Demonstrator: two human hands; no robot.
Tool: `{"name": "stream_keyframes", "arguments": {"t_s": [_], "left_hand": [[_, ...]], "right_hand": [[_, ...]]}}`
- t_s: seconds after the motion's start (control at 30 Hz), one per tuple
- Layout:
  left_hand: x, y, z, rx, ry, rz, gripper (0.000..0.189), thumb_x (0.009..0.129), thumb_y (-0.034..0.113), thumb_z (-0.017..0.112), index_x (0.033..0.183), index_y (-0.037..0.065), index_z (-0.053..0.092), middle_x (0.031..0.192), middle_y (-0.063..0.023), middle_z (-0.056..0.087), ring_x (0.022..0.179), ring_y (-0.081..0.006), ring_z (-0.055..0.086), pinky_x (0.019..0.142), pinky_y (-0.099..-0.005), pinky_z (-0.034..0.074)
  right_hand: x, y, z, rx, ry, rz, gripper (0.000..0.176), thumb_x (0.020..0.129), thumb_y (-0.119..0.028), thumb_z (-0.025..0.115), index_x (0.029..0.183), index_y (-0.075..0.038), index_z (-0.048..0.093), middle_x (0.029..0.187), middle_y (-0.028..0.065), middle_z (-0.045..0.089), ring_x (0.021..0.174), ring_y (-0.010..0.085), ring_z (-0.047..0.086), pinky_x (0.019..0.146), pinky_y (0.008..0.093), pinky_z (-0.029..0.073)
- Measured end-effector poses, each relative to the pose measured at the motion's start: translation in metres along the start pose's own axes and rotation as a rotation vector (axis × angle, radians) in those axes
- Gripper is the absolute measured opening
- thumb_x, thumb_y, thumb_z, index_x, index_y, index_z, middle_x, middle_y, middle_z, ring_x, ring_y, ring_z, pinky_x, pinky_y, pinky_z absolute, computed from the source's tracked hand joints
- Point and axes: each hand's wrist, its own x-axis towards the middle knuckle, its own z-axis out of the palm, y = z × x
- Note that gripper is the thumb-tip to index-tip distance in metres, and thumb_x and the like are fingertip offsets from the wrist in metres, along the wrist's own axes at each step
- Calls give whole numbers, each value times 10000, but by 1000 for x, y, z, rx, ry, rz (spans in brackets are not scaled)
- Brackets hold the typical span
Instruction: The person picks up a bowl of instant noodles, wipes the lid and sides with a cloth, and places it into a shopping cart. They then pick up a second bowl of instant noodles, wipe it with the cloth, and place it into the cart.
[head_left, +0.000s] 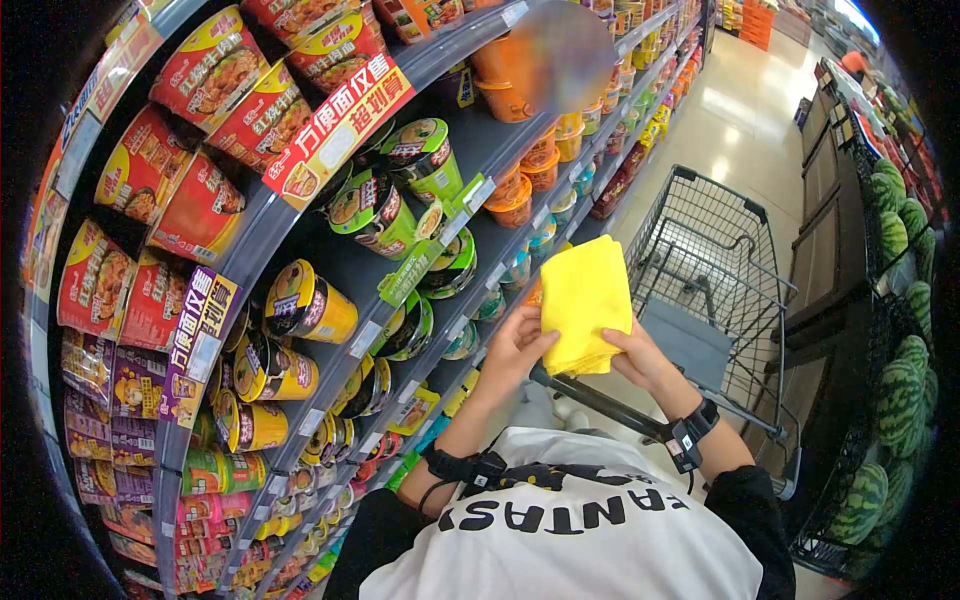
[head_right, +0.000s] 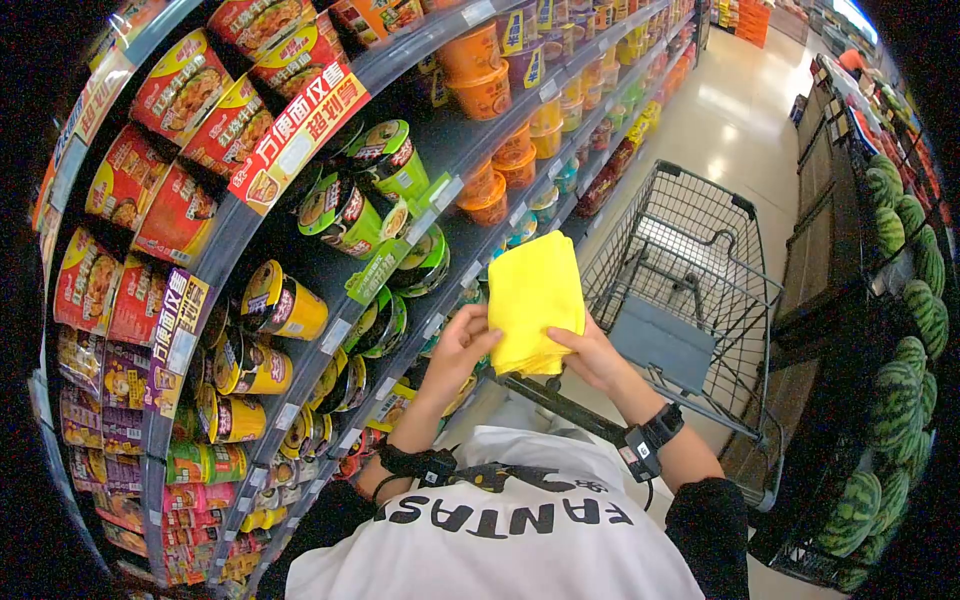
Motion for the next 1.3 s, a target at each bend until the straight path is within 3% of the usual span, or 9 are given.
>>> {"name": "stream_keyframes", "arguments": {"t_s": [0.1,0.3,0.4,0.5,0.7,0.83,1.0,1.2,1.3], "left_hand": [[-2,8,2,-39,10,-60,244,824,52,558,1042,-4,466,992,-103,598,913,-135,561,814,-255,422],[1,-2,-7,36,-93,-164,319,815,70,574,1103,-3,460,1023,-87,583,920,-134,564,817,-262,439],[1,2,-3,-240,15,-234,296,840,106,531,1106,-5,464,1049,-85,567,937,-145,560,834,-272,434],[3,9,-7,-307,29,-210,278,865,95,459,1130,10,449,1079,-65,544,975,-147,546,861,-294,426],[13,16,-22,-765,55,-227,370,917,239,356,1217,32,420,1257,-138,447,1107,-257,477,965,-395,371],[14,18,-31,-1042,-24,-279,397,918,259,344,1243,39,401,1264,-154,431,1127,-333,436,962,-476,354],[12,23,-23,-1043,-65,-249,395,916,251,352,1249,44,400,1268,-156,429,1129,-332,436,965,-486,349],[13,13,-39,-1235,-193,-187,376,912,241,375,1237,60,426,1239,-151,465,1134,-315,450,965,-481,354],[12,15,-39,-1247,-192,-203,370,907,252,390,1221,63,443,1216,-138,487,1114,-301,463,937,-453,376]], "right_hand": [[-2,-2,-3,120,88,39,584,840,-92,550,1333,-108,237,1267,68,405,1159,199,419,965,349,361],[-2,2,-5,-160,106,-16,556,869,-183,530,1334,-95,239,1291,69,393,1183,195,395,977,346,341],[-1,-1,-7,-2,92,6,520,872,-170,522,1317,-76,270,1286,79,400,1187,190,391,975,338,342],[0,-11,1,196,155,87,486,862,-146,531,1288,-60,314,1254,81,435,1158,186,425,958,325,365],[-1,-11,3,-53,99,99,470,802,-54,585,1225,-51,381,1159,83,516,1064,188,512,901,322,426],[-2,-14,7,-61,58,109,512,751,2,616,1208,-44,389,1126,83,530,1049,191,520,887,322,435],[-2,-11,11,-183,-10,88,541,723,16,639,1201,-31,390,1124,82,527,1045,184,518,876,313,435],[5,-4,2,-246,164,170,421,744,8,607,1137,-1,455,1082,89,563,985,181,556,856,298,440],[5,-4,1,-257,201,103,382,761,-12,590,1123,1,471,1064,95,577,957,181,571,846,287,444]]}}
